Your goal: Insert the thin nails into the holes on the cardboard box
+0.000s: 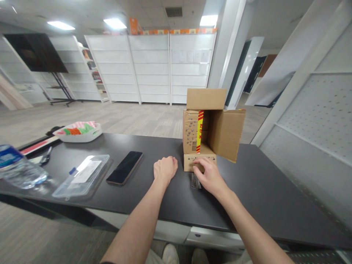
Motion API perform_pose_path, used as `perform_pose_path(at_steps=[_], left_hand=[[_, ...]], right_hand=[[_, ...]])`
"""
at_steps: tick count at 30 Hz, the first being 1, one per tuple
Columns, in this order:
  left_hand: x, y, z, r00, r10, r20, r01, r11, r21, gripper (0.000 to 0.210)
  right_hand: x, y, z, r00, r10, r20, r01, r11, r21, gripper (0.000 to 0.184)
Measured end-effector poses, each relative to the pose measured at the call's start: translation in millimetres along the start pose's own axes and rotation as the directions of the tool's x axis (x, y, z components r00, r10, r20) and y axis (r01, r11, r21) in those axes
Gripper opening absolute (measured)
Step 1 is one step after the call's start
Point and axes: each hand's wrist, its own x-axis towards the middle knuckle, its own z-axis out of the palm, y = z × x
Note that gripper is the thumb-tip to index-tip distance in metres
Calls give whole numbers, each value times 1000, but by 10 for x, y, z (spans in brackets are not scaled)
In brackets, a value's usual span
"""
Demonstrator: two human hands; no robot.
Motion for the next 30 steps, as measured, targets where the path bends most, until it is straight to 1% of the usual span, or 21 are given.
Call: perform_pose_path(at_steps=[3,9,15,21,25,30], left_hand=[[-6,0,-6,1000,3,-2,-3,1000,3,50],[-14,8,-35,1000,-7,25,7,1000,0,51],[-18,13,-50,1000,-6,25,6,1000,8,51],[-6,-5,4,1000,6,-7,-6,1000,10,51],[-4,-4,8,1000,6,6,-6,1000,5,50],[-27,22,-51,1000,-16,27,15,1000,8,51]], right_hand=[[-57,-36,-78,994,-34,103,36,999,-18,14],[-200,-94,-191,976,-104,192,111,993,-28,20],[-247,-109,-173,971,-132,198,143,989,-40,23],[-258,-135,-159,957,-146,251,159,987,-34,26],[-269,-129,-148,955,-137,263,157,986,-55,29],[-268,-136,-142,955,-154,253,172,984,-50,31]])
